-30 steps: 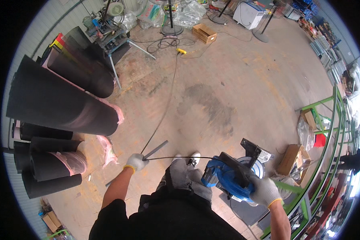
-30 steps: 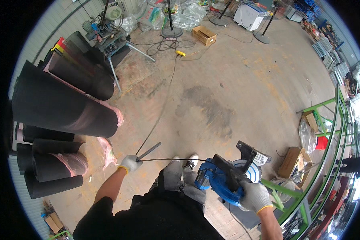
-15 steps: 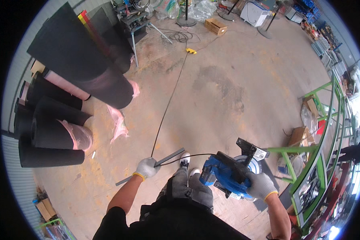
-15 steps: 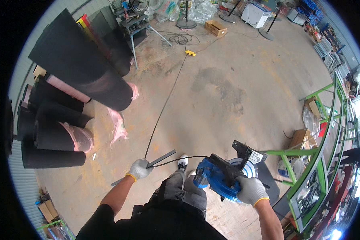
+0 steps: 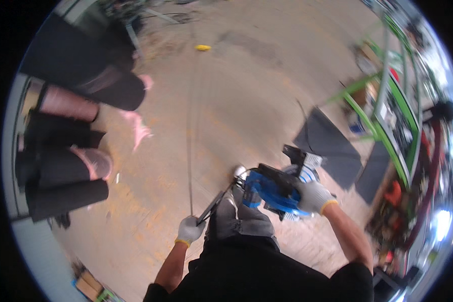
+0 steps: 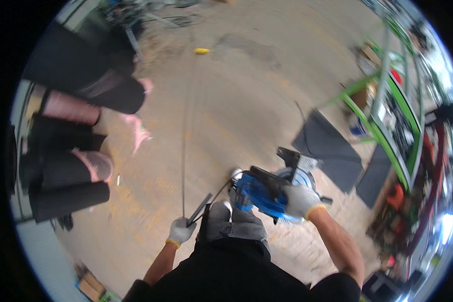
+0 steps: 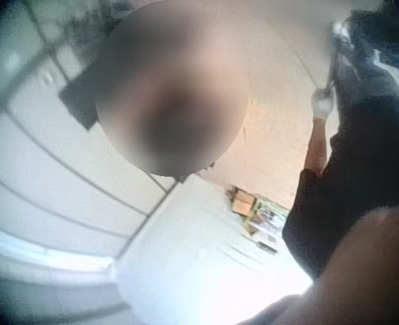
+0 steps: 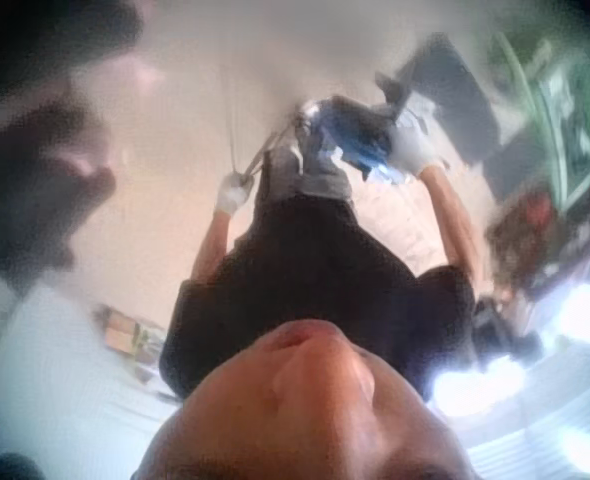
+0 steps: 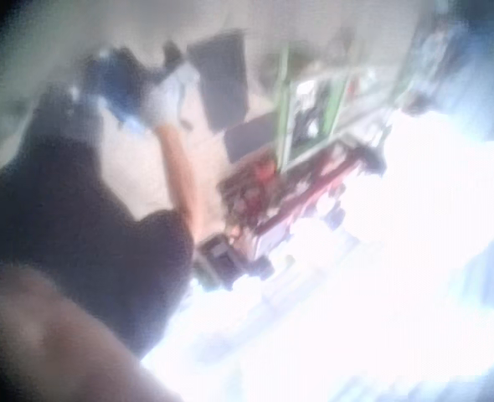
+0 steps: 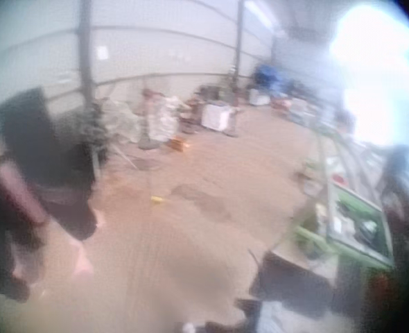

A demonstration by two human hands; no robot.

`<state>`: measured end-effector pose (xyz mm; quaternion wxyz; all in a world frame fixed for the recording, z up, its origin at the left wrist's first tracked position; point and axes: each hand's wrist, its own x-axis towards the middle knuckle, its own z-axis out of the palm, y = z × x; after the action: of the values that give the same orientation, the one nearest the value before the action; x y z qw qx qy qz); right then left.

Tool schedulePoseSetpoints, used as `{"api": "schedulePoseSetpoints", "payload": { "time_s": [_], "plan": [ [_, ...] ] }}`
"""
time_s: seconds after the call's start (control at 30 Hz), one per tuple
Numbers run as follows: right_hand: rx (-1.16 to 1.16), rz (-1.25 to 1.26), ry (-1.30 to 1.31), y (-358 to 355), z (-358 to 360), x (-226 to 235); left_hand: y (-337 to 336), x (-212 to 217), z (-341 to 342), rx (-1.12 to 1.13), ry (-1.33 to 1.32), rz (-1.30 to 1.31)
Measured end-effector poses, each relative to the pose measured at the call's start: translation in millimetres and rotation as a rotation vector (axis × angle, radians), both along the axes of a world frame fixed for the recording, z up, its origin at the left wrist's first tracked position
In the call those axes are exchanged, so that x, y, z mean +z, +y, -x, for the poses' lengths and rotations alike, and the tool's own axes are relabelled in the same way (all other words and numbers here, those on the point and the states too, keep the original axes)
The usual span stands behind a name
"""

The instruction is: The person assembles a window frame by securing metal profiles to a mesh screen using a cordless drill, hammer, and screwdriver. They cut metal rods to length with a miter saw and fit them into the frame, then fasten the components together.

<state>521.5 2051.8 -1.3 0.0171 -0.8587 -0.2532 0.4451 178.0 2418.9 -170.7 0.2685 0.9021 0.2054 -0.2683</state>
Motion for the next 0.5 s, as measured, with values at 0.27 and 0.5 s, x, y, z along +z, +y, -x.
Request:
{"api": "schedulePoseSetpoints", "payload": {
  "time_s": [0.27,0.5],
  "plan": [
    [-0.085,0.038,-0.067,-65.7,151.2,-39.5,-49.7,-26.6,157.4,0.079,-0.007,0.056],
    [-0.203,0.061,-0.084,-145.4,209.7,-92.7,-65.2,-56.7,174.0,0.113,-0.057,-0.023]
  ]
}}
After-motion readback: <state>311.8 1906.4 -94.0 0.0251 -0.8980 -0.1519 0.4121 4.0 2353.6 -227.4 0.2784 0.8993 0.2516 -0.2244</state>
